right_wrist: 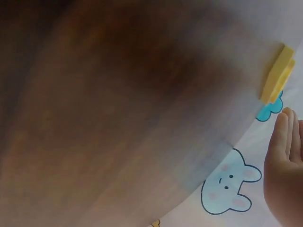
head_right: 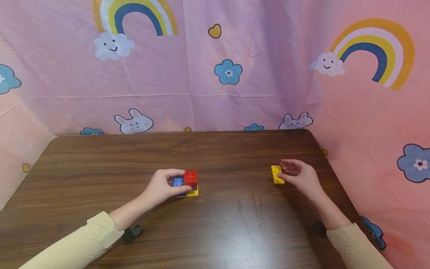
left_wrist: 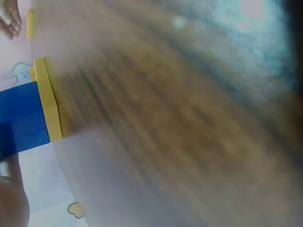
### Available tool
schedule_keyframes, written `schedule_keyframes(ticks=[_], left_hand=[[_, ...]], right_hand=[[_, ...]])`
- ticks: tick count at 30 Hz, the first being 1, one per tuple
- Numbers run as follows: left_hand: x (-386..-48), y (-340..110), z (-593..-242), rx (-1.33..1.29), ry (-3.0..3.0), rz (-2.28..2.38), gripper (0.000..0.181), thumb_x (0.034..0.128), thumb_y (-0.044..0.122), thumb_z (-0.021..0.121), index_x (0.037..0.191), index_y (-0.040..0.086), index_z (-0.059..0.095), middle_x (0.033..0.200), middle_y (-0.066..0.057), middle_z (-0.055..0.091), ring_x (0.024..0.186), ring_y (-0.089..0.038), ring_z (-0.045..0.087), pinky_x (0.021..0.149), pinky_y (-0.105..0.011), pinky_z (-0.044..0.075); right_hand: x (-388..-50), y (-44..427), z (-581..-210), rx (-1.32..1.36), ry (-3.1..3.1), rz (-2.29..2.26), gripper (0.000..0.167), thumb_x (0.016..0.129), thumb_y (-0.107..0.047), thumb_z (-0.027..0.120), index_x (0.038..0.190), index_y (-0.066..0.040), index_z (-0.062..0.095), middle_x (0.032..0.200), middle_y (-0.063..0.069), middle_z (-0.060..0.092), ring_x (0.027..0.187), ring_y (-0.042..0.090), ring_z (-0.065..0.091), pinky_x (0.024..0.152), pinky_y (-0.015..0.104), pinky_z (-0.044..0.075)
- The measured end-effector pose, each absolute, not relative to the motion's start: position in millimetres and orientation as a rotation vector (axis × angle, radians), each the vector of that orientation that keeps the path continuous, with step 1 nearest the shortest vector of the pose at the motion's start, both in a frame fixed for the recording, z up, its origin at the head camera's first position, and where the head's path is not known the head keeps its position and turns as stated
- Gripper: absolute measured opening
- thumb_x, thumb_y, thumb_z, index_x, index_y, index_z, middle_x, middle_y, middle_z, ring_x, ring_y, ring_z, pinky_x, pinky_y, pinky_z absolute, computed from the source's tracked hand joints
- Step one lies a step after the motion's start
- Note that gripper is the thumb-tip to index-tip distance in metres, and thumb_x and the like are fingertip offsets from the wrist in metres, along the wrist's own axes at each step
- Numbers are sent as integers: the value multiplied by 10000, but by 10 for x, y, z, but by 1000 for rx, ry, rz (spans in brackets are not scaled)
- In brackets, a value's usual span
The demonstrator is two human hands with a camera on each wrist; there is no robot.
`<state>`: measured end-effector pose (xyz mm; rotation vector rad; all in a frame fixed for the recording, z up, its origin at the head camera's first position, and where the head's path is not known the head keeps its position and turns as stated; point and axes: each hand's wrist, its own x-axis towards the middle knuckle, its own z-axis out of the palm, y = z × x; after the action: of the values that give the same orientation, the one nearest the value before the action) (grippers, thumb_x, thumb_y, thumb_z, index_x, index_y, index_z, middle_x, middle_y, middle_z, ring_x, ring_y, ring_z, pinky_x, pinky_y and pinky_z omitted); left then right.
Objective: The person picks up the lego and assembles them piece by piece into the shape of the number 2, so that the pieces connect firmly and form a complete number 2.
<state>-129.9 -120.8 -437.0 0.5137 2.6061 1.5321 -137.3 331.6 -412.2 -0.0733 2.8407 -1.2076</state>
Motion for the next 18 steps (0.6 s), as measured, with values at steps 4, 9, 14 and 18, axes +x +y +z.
schedule_keyframes(ticks=[4, 9, 14, 18], left_hand=[[-1304, -1208, -4380, 521, 2604, 1538, 401, 825, 173, 933, 1165, 9, 796, 1209, -172, 786, 1040, -239, 739, 828, -203, 600], [-1300, -1211, -4372, 512, 2603, 1540, 402, 822, 164, 934, 1165, 8, 796, 1207, -175, 786, 1038, -244, 740, 826, -201, 603], [-1300, -1212, -4370, 503, 2596, 1537, 406, 828, 162, 929, 1176, 4, 791, 1219, -181, 780, 1045, -249, 741, 827, -205, 612], [-1301, -1211, -4370, 503, 2601, 1529, 410, 832, 172, 928, 1181, 5, 790, 1225, -180, 779, 1057, -256, 740, 845, -245, 630]], right_hand=[[-1375, 3350, -4168, -58, 2822, -1192, 549, 976, -207, 799, 1416, 61, 607, 1372, 299, 682, 973, -140, 646, 800, 33, 523], [-1370, 3389, -4212, -67, 2780, -1274, 541, 978, -161, 790, 1409, 102, 594, 1367, 338, 667, 937, -175, 630, 797, 47, 551], [-1383, 3407, -4237, -33, 2755, -1274, 566, 981, -201, 792, 1415, 102, 590, 1382, 337, 658, 916, -198, 611, 790, 51, 549], [-1405, 3418, -4254, 20, 2709, -1256, 600, 993, -233, 781, 1446, 94, 565, 1421, 327, 637, 920, -202, 596, 794, 58, 545]])
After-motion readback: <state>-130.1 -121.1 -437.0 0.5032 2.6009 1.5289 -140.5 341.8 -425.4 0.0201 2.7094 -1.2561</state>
